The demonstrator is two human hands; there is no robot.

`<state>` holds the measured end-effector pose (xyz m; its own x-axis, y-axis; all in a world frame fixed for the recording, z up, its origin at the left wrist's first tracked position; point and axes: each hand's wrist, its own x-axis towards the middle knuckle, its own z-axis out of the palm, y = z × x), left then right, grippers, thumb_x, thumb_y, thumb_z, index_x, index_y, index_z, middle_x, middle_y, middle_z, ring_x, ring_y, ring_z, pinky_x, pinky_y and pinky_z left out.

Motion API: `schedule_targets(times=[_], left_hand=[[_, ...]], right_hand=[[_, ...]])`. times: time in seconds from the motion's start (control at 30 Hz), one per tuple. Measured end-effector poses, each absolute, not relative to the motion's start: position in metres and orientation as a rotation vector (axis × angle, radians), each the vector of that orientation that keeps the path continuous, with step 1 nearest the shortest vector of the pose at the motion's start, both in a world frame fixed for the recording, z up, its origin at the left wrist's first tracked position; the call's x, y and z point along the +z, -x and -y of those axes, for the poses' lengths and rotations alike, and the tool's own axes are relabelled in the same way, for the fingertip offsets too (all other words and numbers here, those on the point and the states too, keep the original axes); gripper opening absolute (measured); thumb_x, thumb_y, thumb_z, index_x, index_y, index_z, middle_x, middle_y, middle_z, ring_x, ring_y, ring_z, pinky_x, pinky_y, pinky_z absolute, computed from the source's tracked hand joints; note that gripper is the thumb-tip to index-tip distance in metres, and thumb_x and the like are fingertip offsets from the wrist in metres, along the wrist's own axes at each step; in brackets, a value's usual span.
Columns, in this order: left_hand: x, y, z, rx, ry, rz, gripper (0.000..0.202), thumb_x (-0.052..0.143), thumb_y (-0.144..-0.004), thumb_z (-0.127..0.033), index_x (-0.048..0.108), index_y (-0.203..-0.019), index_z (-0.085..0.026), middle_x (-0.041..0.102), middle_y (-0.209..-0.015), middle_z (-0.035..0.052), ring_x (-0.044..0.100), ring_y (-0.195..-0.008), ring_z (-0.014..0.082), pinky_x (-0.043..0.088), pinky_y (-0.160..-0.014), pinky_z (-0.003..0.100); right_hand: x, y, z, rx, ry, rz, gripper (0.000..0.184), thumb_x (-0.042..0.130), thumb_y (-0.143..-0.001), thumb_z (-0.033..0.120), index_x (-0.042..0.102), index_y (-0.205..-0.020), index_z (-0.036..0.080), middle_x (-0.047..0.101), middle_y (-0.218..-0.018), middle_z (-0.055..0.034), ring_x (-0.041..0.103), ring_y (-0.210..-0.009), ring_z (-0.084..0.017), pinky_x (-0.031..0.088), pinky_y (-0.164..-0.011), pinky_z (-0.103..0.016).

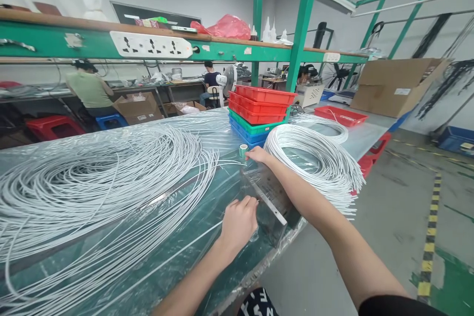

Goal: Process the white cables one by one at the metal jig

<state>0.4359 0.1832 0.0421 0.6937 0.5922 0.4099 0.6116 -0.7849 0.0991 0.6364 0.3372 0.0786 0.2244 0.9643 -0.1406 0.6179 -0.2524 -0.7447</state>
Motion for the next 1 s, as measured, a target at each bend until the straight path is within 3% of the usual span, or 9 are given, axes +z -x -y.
schedule_targets(times=[1.0], left_hand=[[0.0438,-0.4371,-0.1797,-0.668,2.845,1.039,0.019,0.045,-0.096,-0.014,0.058,-0.083,-0.02,0.064,-0.079,0.0022,0.063,-0.069,0.0176,0.042,-0.069,0.031]], right_hand=[[0.0766,-0.6386,-0.3378,0.797,1.956,1.489,0.027,0.056,-0.09,0.027,0.073,-0.075,0.012,0.037,-0.037,0.0065,0.036,-0.04,-0.009,0.035,-0.047,-0.02]])
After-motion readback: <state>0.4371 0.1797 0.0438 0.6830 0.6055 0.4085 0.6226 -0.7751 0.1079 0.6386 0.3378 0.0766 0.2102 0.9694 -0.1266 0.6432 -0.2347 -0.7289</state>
